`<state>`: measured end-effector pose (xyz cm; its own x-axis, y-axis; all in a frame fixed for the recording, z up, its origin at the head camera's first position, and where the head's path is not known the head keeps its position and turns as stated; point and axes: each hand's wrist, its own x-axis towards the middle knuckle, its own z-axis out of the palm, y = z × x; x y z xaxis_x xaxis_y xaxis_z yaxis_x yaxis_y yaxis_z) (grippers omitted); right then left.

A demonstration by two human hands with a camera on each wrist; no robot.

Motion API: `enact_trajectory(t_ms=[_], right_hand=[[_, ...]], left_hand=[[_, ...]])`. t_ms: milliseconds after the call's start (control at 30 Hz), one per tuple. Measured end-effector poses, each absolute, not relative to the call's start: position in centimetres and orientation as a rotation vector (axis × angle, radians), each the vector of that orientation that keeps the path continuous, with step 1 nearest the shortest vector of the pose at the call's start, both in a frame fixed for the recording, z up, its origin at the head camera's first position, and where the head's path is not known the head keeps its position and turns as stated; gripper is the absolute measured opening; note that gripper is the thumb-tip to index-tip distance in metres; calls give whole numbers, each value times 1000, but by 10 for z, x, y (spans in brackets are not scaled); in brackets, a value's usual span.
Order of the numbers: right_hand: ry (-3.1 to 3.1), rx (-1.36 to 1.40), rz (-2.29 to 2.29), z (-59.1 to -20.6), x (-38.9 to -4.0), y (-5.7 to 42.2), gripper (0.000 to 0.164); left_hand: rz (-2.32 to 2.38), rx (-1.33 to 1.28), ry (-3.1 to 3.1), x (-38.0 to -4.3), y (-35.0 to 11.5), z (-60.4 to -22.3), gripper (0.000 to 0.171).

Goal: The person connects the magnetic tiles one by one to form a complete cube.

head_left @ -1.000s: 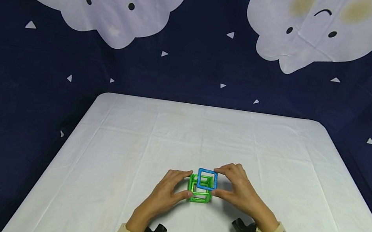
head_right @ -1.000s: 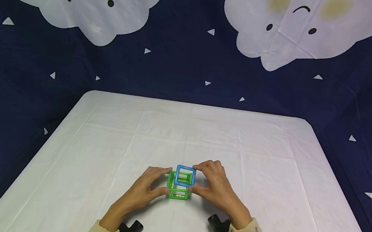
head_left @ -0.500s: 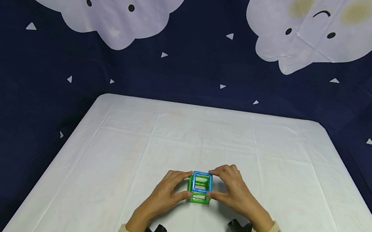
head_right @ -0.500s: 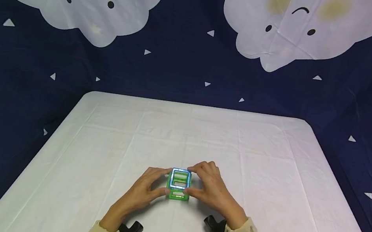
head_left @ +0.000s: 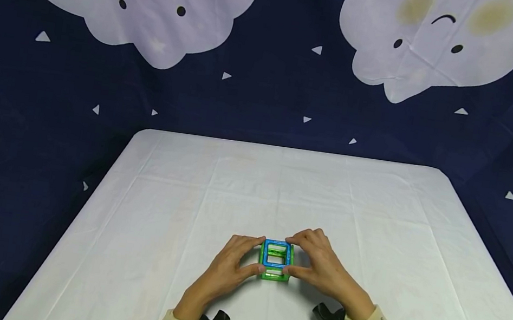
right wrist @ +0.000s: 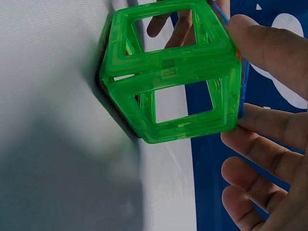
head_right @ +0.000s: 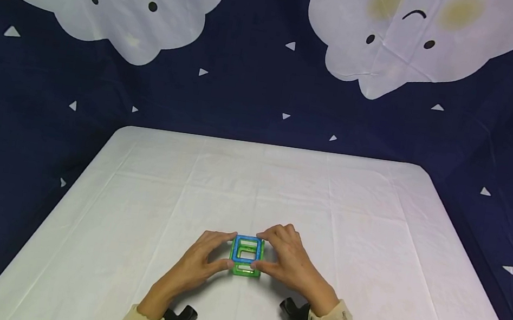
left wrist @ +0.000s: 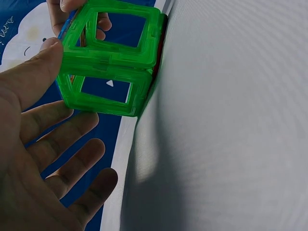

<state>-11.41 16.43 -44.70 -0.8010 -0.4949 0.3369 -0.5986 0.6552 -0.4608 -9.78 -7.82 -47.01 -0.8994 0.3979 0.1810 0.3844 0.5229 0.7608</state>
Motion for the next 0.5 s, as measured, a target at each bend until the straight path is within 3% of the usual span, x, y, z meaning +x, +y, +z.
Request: enact_trajectory(t_ms=[500], right_hand=[[-2737,845,925,-448,-110,168,66]], left_hand=[[1348,677,2732,-97,-79,-469,63]])
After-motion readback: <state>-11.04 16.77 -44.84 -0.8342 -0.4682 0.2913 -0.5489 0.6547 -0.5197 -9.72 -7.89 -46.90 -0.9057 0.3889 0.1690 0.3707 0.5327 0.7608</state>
